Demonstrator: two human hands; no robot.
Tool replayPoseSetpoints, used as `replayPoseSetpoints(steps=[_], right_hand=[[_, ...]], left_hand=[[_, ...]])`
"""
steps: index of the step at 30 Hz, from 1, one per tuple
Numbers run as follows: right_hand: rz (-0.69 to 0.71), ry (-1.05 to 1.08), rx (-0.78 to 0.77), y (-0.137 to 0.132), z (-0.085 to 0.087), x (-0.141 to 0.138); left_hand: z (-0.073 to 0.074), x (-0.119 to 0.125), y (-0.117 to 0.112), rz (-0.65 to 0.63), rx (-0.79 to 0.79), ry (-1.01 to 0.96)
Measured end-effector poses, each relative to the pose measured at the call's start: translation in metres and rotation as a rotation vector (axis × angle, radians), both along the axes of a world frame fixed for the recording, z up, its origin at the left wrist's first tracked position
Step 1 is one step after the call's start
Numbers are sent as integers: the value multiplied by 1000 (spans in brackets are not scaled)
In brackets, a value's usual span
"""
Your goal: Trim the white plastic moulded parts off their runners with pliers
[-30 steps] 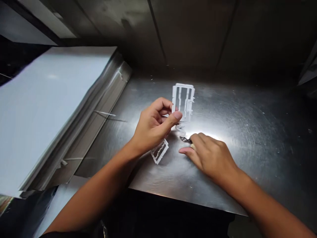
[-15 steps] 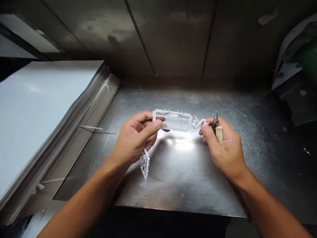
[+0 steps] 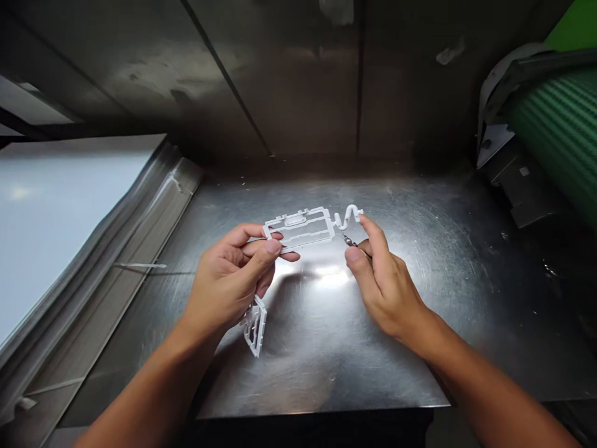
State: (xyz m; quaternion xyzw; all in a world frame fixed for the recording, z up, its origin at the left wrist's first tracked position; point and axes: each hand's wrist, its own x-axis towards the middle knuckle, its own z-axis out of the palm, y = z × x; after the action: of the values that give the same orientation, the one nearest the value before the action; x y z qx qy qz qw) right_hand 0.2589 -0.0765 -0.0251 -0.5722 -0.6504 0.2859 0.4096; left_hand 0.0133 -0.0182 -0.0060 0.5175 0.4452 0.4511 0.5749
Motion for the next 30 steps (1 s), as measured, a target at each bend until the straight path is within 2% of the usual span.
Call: replayPoseSetpoints(steps=[12,30], right_hand=[[10,16,-26,-1,3,-4],[-6,-76,-49,-1,7,-2]], left_hand=[[-1,4,-6,-50,-36,7],[-3,4,-9,-35,-1,46]])
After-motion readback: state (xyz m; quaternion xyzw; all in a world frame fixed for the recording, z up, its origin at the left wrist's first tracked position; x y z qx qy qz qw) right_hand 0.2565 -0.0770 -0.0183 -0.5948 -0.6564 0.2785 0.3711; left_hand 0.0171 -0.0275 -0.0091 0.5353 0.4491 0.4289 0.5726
